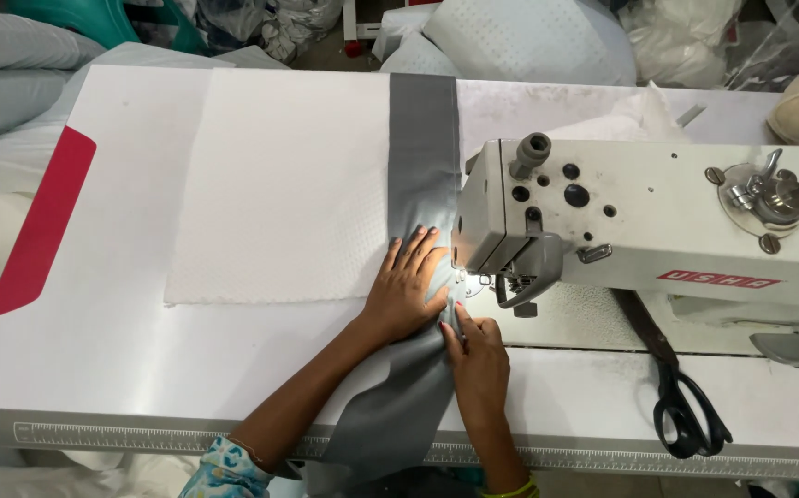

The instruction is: Sewing a gray border onto a white textured pillow cover.

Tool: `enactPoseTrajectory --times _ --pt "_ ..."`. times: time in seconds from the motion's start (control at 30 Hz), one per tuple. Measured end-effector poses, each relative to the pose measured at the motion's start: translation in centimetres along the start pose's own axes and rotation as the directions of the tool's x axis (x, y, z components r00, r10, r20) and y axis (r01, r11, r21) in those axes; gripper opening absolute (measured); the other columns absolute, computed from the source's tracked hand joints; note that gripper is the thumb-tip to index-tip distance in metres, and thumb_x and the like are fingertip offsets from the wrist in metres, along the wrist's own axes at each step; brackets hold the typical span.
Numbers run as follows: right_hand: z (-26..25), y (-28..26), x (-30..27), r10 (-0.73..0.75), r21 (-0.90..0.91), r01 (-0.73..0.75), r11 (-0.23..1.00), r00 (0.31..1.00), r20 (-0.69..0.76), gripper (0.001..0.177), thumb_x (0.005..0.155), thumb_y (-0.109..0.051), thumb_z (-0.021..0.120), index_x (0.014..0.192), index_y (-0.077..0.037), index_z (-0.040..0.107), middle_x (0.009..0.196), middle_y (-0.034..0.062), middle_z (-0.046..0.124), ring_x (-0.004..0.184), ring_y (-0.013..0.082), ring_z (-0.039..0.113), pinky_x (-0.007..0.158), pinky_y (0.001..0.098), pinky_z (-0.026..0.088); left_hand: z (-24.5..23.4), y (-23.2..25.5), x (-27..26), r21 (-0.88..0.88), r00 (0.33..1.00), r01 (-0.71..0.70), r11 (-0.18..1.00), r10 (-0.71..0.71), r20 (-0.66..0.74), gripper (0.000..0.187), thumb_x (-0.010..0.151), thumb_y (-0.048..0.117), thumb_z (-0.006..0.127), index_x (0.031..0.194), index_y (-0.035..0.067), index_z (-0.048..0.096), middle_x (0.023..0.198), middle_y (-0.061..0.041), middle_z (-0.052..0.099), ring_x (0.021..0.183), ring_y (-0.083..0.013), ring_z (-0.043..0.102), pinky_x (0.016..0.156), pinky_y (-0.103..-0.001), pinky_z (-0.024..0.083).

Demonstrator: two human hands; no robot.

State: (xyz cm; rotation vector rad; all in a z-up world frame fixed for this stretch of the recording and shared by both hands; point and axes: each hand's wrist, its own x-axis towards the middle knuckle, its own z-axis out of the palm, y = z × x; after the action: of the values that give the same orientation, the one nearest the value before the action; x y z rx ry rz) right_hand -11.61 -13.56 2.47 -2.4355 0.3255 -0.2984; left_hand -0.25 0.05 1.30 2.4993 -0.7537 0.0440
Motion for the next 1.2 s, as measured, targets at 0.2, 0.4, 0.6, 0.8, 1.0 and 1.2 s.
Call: enactPoseTrajectory --times 0.2,0.4,0.6,0.8,1.0,1.2 --pt "-0.4 -0.5 0.3 -0.010 0.013 0.011 1.000 1.000 -0.009 0.041 0.090 -0.026 0.075 0.128 -0.012 0.071 0.086 0.0089 0.060 0.068 0.0227 0.060 0.065 0.0381 0.051 0.4 -0.2 0.2 -0.001 1.000 -0.001 1.000 0.001 -0.025 0.067 0.093 0.043 0.056 0.148 0.007 0.046 0.166 -0.014 0.030 0.158 -0.0257 0.018 0.127 -0.051 0.008" --pt "-1.1 -0.7 0.3 0.049 0.143 -0.052 0.988 0.998 0.027 0.055 0.088 -0.022 0.077 0.138 -0.012 0.059 0.083 0.0090 0.063 0.063 0.0195 0.060 0.063 0.0332 0.051 1.7 -2.1 0.2 -0.003 0.998 -0.055 0.998 0.055 -0.041 0.068 0.095 0.045 0.055 0.150 0.006 0.044 0.166 -0.015 0.031 0.158 -0.0280 0.020 0.127 -0.052 0.011" --pt "-1.1 1.5 -1.3 0.189 0.388 -0.324 0.863 0.918 0.348 0.072 0.090 -0.021 0.076 0.153 -0.011 0.041 0.086 0.0110 0.074 0.068 0.0131 0.064 0.064 0.0290 0.052 -10.1 -10.5 -1.0 0.032 0.986 0.105 0.994 -0.100 -0.134 0.063 0.100 0.045 0.063 0.148 0.008 0.048 0.164 -0.017 0.037 0.156 -0.0332 0.024 0.123 -0.059 0.020" --pt "4.5 8.6 -9.9 -0.096 0.529 -0.366 0.765 0.748 0.656 0.061 0.096 -0.006 0.071 0.150 0.000 0.043 0.140 0.0177 0.055 0.125 0.0256 0.053 0.106 0.0367 0.042 -13.5 -21.7 -12.8 0.331 0.920 0.381 0.864 -0.318 -0.229 0.084 0.099 0.067 0.038 0.158 0.007 0.038 0.167 -0.016 0.028 0.156 -0.0325 0.019 0.121 -0.059 0.016" --pt "6.8 16.2 -21.2 -0.536 0.605 0.154 0.782 0.661 0.525 0.079 0.084 0.021 0.054 0.156 -0.006 0.041 0.162 0.0189 0.039 0.150 0.0311 0.038 0.122 0.0391 0.029 -9.6 -7.4 -27.9 0.297 0.835 0.524 0.798 -0.412 -0.364 0.078 0.101 0.061 0.041 0.156 0.006 0.040 0.165 -0.019 0.033 0.156 -0.0347 0.027 0.123 -0.054 0.021" --pt "3.9 1.0 -20.2 -0.376 0.625 -0.641 0.445 0.500 0.780 0.045 0.121 -0.022 0.052 0.142 0.018 0.055 0.131 0.0496 0.032 0.121 0.0653 0.029 0.098 0.0379 0.045 -1.5 -3.7 -52.1 -0.271 0.837 0.511 0.815 -0.545 -0.060 0.069 0.091 0.041 0.058 0.150 0.007 0.051 0.150 -0.020 0.046 0.140 -0.0347 0.040 0.116 -0.047 0.030"
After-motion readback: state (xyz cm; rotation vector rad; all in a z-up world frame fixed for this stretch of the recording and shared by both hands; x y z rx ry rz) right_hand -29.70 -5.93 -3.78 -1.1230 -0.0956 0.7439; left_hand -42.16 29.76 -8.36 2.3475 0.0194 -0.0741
